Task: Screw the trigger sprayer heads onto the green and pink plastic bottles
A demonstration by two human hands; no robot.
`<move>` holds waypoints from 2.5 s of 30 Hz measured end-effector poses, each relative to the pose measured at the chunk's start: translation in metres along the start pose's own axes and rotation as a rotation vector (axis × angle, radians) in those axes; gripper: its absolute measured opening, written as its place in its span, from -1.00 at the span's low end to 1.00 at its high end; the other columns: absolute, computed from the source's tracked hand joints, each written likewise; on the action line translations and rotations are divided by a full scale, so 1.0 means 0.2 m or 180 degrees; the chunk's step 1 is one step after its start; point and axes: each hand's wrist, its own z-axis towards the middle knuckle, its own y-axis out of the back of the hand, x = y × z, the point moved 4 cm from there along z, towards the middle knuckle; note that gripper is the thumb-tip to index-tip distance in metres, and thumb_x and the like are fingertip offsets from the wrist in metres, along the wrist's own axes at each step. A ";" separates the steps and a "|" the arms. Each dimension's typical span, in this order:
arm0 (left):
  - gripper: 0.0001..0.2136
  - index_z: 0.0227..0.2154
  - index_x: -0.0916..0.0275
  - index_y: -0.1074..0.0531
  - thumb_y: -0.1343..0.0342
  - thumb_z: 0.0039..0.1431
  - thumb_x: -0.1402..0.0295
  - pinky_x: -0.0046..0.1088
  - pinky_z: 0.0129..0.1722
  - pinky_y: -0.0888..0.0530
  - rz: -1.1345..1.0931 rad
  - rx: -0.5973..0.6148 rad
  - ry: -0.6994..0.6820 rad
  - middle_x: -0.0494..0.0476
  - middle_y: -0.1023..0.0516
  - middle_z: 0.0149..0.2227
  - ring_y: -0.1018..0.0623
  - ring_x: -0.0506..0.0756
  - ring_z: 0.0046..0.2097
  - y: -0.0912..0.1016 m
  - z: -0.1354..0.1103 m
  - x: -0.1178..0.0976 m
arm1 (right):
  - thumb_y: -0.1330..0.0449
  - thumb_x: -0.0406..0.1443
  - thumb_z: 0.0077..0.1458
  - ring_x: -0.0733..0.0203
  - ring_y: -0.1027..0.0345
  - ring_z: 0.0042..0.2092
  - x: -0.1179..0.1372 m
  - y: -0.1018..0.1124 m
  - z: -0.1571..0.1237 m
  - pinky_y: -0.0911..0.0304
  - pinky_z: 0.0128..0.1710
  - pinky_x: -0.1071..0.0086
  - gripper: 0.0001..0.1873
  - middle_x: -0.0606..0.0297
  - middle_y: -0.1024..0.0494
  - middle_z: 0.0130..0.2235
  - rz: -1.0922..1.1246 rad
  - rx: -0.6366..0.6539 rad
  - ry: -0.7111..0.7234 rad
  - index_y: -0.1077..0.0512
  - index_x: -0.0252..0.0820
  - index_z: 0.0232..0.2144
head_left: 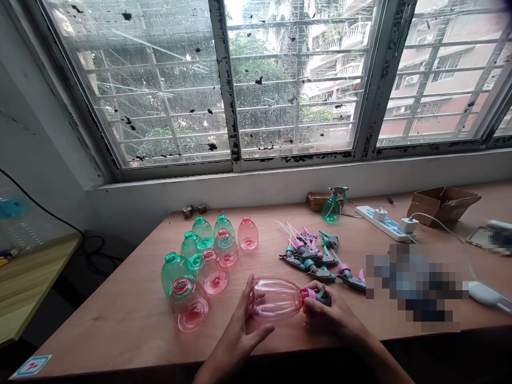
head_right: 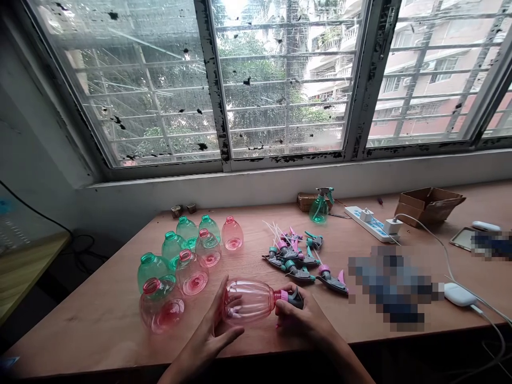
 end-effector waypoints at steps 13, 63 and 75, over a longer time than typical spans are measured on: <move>-0.11 0.40 0.09 0.30 -0.21 0.23 0.15 -0.07 0.36 -0.06 0.0061 0.0042 0.0009 0.30 -0.24 0.31 -0.27 0.30 0.31 0.00 0.00 0.01 | -0.41 -0.15 0.05 0.24 -0.44 -0.44 0.00 0.01 0.00 -0.49 -0.36 0.26 -0.64 0.35 -0.55 -0.42 0.0048 0.0002 0.0045 -0.40 -0.21 -0.23; -0.01 0.40 0.13 0.30 -0.29 0.14 0.09 -0.04 0.36 -0.03 -0.0161 -0.0056 0.0253 0.32 -0.23 0.32 -0.23 0.32 0.33 0.00 0.00 -0.02 | -0.44 -0.10 -0.01 0.19 -0.46 -0.45 0.00 0.01 -0.01 -0.49 -0.38 0.22 -0.59 0.33 -0.57 -0.44 -0.0099 -0.0062 0.0002 -0.43 -0.21 -0.22; -0.01 0.40 0.07 0.34 -0.29 0.15 0.13 -0.09 0.40 0.15 -0.0117 -0.0091 0.0094 0.17 0.10 0.44 0.09 0.27 0.43 0.00 -0.01 -0.03 | -0.45 -0.07 -0.05 0.16 -0.48 -0.46 -0.01 0.01 0.00 -0.46 -0.40 0.24 -0.56 0.33 -0.58 -0.45 -0.0134 -0.0093 0.0021 -0.43 -0.19 -0.24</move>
